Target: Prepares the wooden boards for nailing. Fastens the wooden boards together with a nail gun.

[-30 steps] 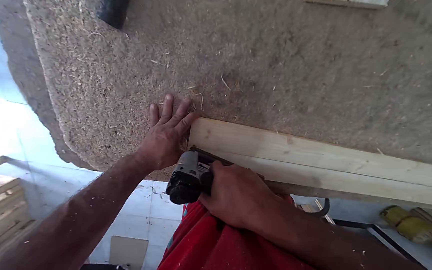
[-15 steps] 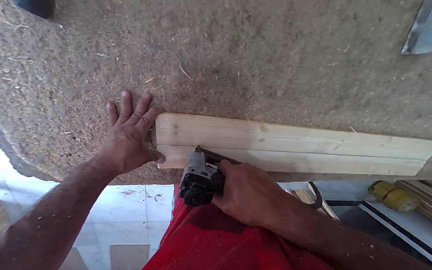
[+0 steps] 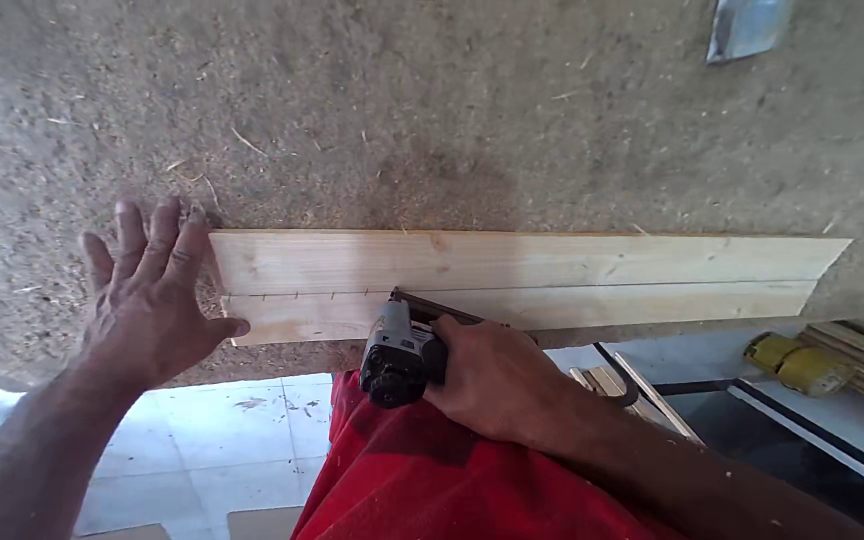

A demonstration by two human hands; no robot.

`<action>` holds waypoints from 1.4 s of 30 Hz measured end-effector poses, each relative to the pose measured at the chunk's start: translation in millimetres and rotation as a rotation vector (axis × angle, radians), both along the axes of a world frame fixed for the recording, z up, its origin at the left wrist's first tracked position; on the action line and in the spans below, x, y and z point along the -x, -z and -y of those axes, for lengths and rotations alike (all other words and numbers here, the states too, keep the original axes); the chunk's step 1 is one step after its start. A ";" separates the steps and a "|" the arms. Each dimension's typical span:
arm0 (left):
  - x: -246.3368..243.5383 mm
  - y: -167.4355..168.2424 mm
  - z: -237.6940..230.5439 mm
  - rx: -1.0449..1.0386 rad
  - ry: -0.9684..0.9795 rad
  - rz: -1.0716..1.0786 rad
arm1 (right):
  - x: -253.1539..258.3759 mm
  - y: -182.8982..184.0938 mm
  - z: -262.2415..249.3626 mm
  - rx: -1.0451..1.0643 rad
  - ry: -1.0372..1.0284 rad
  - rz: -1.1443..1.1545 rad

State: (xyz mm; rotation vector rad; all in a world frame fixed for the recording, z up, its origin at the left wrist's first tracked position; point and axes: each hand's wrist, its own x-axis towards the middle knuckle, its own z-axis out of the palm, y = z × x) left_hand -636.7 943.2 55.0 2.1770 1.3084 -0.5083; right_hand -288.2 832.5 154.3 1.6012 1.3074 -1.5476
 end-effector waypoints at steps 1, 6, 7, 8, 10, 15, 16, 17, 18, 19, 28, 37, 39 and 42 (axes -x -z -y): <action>-10.6 -1.9 8.9 -0.033 0.015 0.047 | -6.2 -0.2 2.9 -0.003 -0.001 0.003; -121.4 27.6 76.8 -0.266 -0.109 0.269 | -35.3 -2.6 13.8 0.011 0.000 0.025; -138.4 39.3 85.6 -0.347 -0.146 0.215 | -41.2 -3.0 15.7 0.014 0.002 0.032; -147.5 46.1 90.7 -0.413 -0.153 0.150 | -47.0 -3.3 18.7 0.014 0.001 0.035; -150.9 51.1 91.9 -0.460 -0.159 0.102 | -60.5 -1.6 24.2 0.009 -0.003 0.037; -149.4 50.4 90.5 -0.468 -0.152 0.071 | -92.3 -1.2 36.5 0.026 0.000 0.047; -149.6 49.8 91.0 -0.468 -0.151 0.068 | -98.8 -0.9 40.0 0.027 0.008 0.039; -149.5 49.9 91.6 -0.468 -0.150 0.065 | -105.4 -0.4 43.0 0.032 0.012 0.033; -149.6 50.8 92.0 -0.468 -0.153 0.060 | -112.2 0.1 45.8 0.032 0.012 0.030; -149.2 51.8 92.6 -0.472 -0.156 0.058 | -119.0 0.2 48.9 0.030 0.011 0.032; -149.1 52.9 93.0 -0.469 -0.190 0.068 | -172.1 3.1 77.1 -0.017 0.053 0.056; -139.2 65.5 94.2 -0.496 -0.187 0.069 | -220.8 0.6 94.8 -0.032 0.083 0.094; -136.5 68.1 94.5 -0.502 -0.186 0.064 | -230.1 -0.1 99.0 -0.026 0.078 0.100; -134.4 72.1 93.6 -0.511 -0.193 0.080 | -244.2 -1.1 105.4 -0.027 0.099 0.123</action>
